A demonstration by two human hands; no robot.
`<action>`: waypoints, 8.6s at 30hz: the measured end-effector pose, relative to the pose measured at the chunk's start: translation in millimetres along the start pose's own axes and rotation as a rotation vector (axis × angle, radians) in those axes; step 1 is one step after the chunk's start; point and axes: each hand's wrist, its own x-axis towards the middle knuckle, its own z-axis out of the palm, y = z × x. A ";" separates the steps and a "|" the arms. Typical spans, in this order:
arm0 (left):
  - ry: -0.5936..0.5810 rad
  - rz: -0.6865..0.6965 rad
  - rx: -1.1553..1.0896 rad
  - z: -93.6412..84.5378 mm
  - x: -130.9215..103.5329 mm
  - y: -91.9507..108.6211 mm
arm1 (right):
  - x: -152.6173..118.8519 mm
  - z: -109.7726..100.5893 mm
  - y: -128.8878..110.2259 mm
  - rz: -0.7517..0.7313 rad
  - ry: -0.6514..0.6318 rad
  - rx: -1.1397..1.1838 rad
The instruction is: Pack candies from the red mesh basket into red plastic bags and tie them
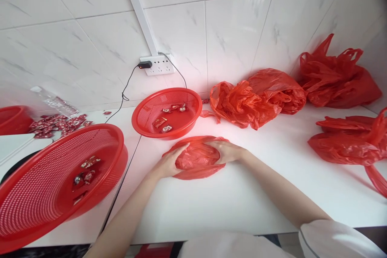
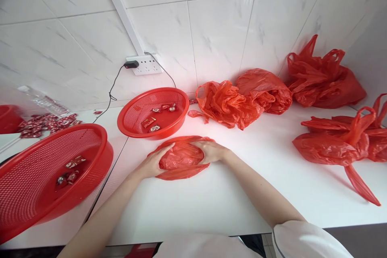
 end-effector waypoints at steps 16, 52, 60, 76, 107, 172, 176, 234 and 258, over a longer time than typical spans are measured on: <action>0.398 -0.677 -1.381 -23.9 35.0 26.4 | -4.5 17.6 10.2 -0.149 0.448 -0.363; 0.652 -0.256 -1.442 34.5 29.5 40.9 | 49.0 -27.3 -63.2 -0.200 0.308 -0.227; 0.643 -0.231 -1.486 35.2 31.6 33.3 | 33.6 -42.0 -64.2 -0.094 0.204 -0.074; 0.697 -0.168 -1.591 31.9 34.4 22.9 | 25.2 -56.0 -67.5 -0.032 0.441 0.698; 0.532 -0.150 -1.398 51.1 30.1 29.0 | 35.1 -40.3 -53.9 0.195 0.448 -0.535; 0.698 -0.233 -1.445 15.6 27.3 17.5 | 29.1 -57.1 -63.2 0.182 0.519 1.274; 0.704 -0.241 -1.461 14.7 27.5 16.2 | 28.4 -55.7 -61.3 0.179 0.470 1.192; 0.672 -0.260 -1.397 32.9 27.9 33.2 | 39.8 -40.6 -57.1 0.075 0.524 0.962; 0.916 -0.222 -1.414 16.0 30.7 20.0 | 33.3 -27.6 -66.4 0.261 0.189 0.177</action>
